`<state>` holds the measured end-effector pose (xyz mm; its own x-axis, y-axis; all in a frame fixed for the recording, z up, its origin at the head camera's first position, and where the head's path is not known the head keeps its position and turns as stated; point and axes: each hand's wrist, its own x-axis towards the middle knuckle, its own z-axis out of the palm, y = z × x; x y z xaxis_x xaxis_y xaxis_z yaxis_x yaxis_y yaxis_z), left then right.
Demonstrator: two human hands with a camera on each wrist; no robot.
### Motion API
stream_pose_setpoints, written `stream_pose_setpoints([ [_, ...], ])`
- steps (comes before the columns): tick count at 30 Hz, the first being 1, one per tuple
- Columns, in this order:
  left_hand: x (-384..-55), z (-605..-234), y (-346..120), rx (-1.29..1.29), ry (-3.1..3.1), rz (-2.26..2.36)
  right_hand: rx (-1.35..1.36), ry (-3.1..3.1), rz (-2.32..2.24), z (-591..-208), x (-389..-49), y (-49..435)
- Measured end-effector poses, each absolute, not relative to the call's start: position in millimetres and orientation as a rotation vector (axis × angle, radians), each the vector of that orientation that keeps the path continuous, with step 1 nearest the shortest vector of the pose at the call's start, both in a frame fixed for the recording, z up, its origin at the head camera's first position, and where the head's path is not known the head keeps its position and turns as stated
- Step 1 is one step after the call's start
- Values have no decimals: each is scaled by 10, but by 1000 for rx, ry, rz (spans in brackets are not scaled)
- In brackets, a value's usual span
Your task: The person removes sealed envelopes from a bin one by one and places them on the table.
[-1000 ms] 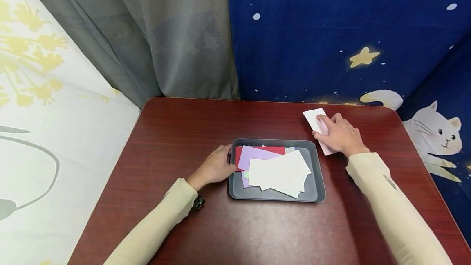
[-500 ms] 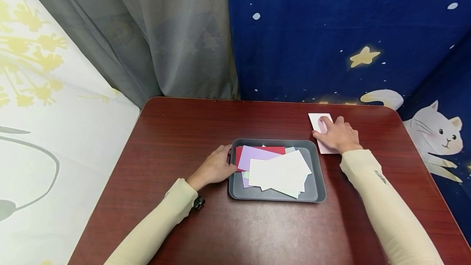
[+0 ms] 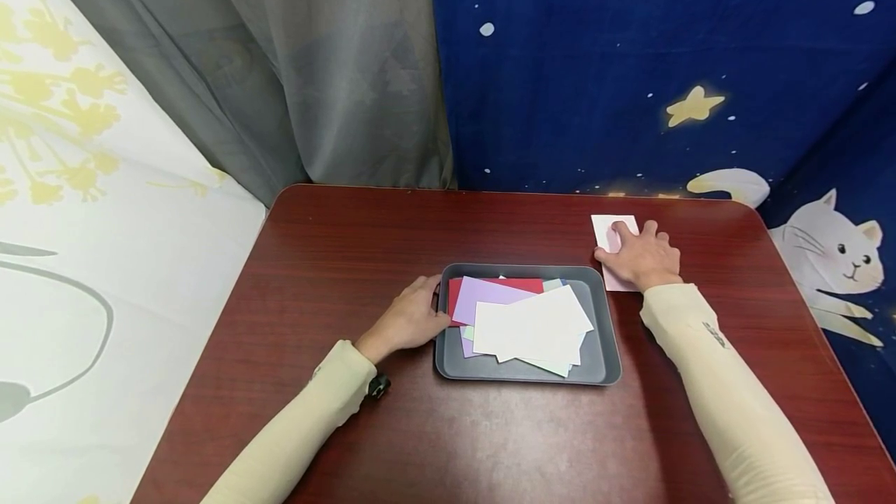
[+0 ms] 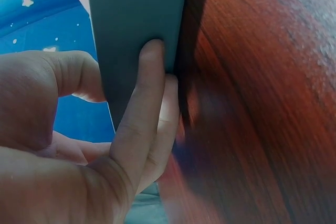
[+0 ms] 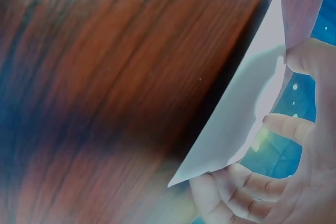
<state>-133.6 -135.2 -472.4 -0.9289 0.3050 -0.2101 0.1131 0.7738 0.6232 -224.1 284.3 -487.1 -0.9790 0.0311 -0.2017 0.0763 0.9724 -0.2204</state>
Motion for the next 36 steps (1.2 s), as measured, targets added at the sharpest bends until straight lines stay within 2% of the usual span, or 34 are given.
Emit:
stream_pose_setpoints([
  [36,-1333,-4736,-1375,337,2644,924,107,2946,-371,-4827,-2126,2852],
])
